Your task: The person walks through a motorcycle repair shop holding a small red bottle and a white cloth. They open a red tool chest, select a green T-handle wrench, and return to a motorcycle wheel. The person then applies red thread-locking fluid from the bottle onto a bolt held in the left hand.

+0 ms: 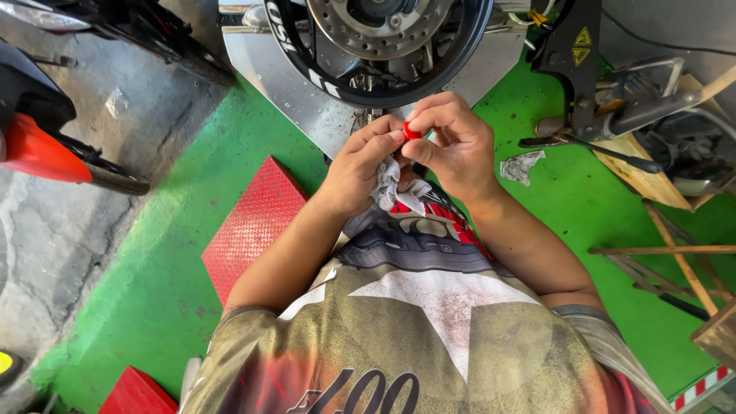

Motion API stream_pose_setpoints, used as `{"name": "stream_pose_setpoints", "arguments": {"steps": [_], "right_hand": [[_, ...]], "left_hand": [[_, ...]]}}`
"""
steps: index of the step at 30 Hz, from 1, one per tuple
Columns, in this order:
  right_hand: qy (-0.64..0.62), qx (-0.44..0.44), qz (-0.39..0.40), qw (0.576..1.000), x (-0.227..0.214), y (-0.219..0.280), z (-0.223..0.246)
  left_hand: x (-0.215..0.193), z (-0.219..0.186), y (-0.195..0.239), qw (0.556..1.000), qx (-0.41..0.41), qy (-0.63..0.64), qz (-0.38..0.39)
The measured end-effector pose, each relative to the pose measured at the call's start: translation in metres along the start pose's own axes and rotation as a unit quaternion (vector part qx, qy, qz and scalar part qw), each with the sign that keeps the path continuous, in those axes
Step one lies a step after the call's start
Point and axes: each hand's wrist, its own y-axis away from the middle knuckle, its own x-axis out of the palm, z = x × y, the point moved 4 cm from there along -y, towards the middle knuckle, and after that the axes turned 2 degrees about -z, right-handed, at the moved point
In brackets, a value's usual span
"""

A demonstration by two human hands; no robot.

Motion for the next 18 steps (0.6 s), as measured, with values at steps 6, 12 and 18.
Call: {"name": "stream_pose_setpoints", "arguments": {"steps": [6, 12, 18], "right_hand": [[-0.044, 0.011, 0.012, 0.999, 0.002, -0.001, 0.012], [-0.035, 0.004, -0.014, 0.999, -0.001, 0.003, 0.009], [-0.042, -0.011, -0.003, 0.999, -0.002, 0.001, 0.006]], "left_hand": [[-0.001, 0.004, -0.004, 1.0, -0.006, 0.004, 0.013], [-0.005, 0.012, -0.006, 1.0, -0.019, 0.008, 0.01], [0.001, 0.011, -0.003, 1.0, -0.019, 0.01, 0.014]]}}
